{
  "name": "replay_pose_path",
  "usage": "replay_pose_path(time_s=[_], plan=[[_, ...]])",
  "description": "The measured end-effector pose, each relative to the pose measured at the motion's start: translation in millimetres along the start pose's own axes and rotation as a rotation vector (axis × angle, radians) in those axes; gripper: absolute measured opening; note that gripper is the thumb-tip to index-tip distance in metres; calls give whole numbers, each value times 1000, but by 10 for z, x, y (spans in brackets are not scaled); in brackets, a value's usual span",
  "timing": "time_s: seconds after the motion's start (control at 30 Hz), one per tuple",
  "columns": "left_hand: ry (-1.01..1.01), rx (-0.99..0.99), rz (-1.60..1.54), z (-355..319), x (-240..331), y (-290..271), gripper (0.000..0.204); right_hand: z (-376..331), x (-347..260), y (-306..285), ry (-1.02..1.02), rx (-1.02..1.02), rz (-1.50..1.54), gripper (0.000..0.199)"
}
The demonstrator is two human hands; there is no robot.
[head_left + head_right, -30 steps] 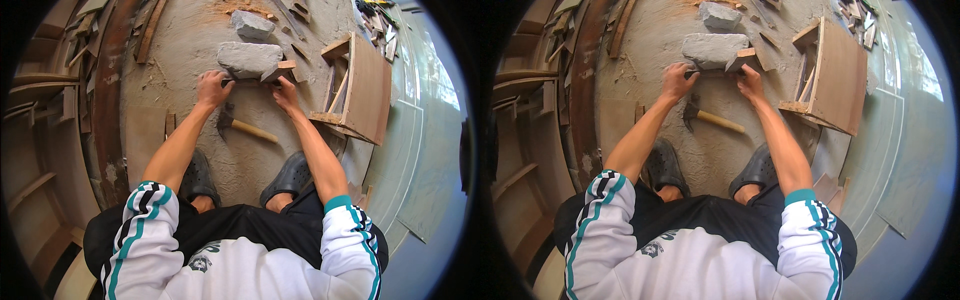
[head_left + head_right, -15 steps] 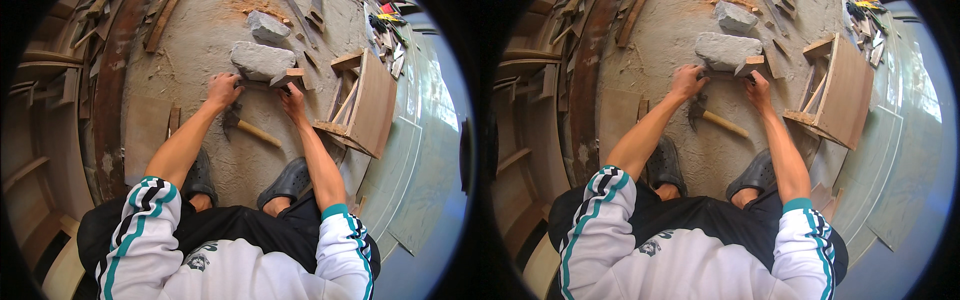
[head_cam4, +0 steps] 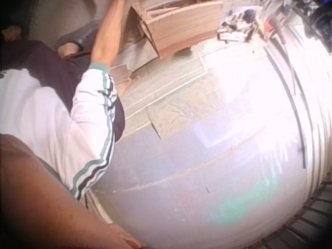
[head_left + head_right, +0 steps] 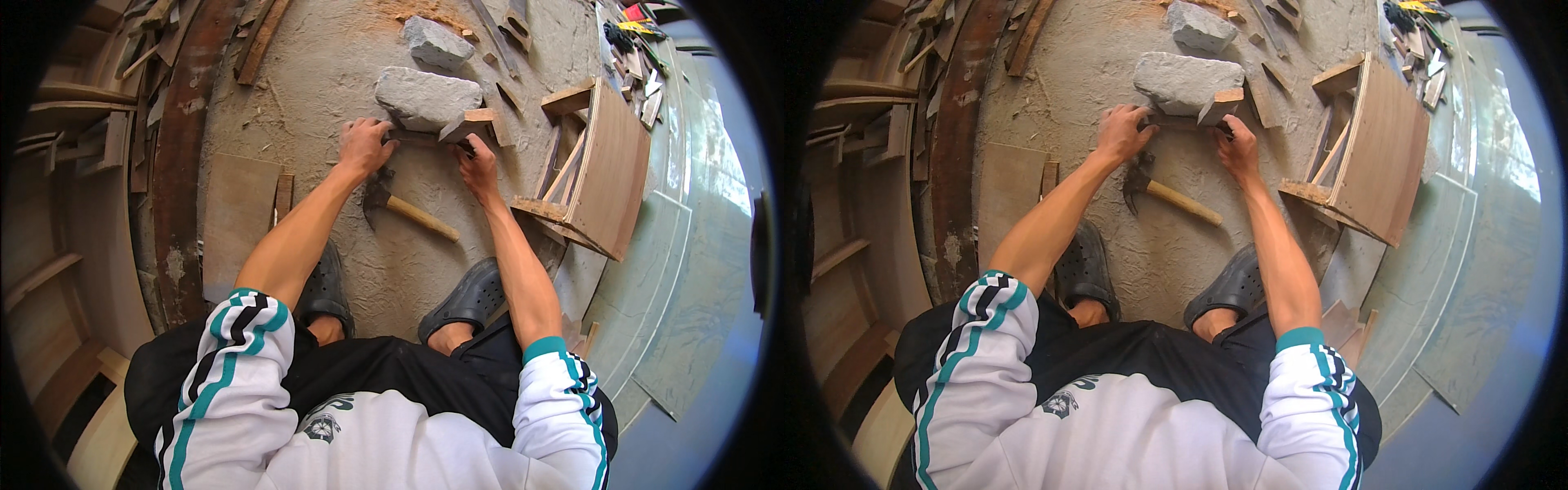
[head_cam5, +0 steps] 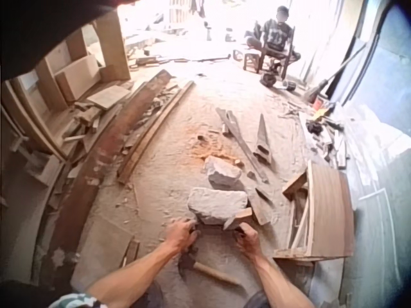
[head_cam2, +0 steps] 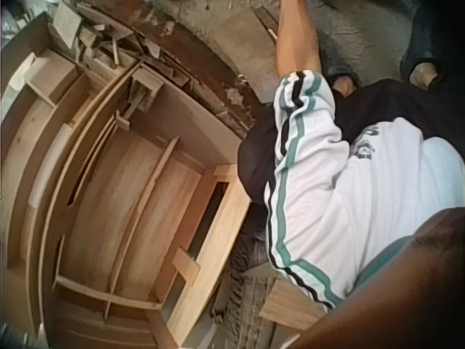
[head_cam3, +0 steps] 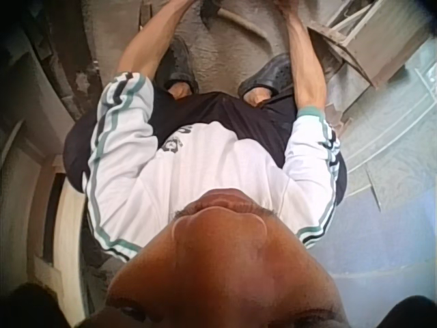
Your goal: The person sits on the floor and assembles small wooden pieces into a frame-like structure using a hammer to tap them together. They repeatedly adjust and fit the pieces, occasionally using a stone as a support.
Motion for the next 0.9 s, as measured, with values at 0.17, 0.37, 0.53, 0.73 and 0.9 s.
replay_pose_path(time_s=[0.17,0.37,0.53,0.73,0.9], plan=[[19,24,-18,7,14,36,37,1,79,3,-46,15,-41,27],[32,35,1,0,14,51,37,7,-22,31,-12,-8,24,31],[64,-6,44,28,150,73,38,-27,319,173,-13,-97,75,38],[64,-64,43,42,147,148,37,4,369,333,106,-222,26,36],[95,-99,-67,85,85,186,37,32,252,312,39,-178,100,36]])
Point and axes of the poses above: each hand's wrist, its own z-axis towards the middle knuckle, its own y-axis out of the palm, x = y × z, the point moved 10 cm from there along z, towards the middle knuckle, and after that the axes turned 2 degrees about z, right-handed, at the moved point
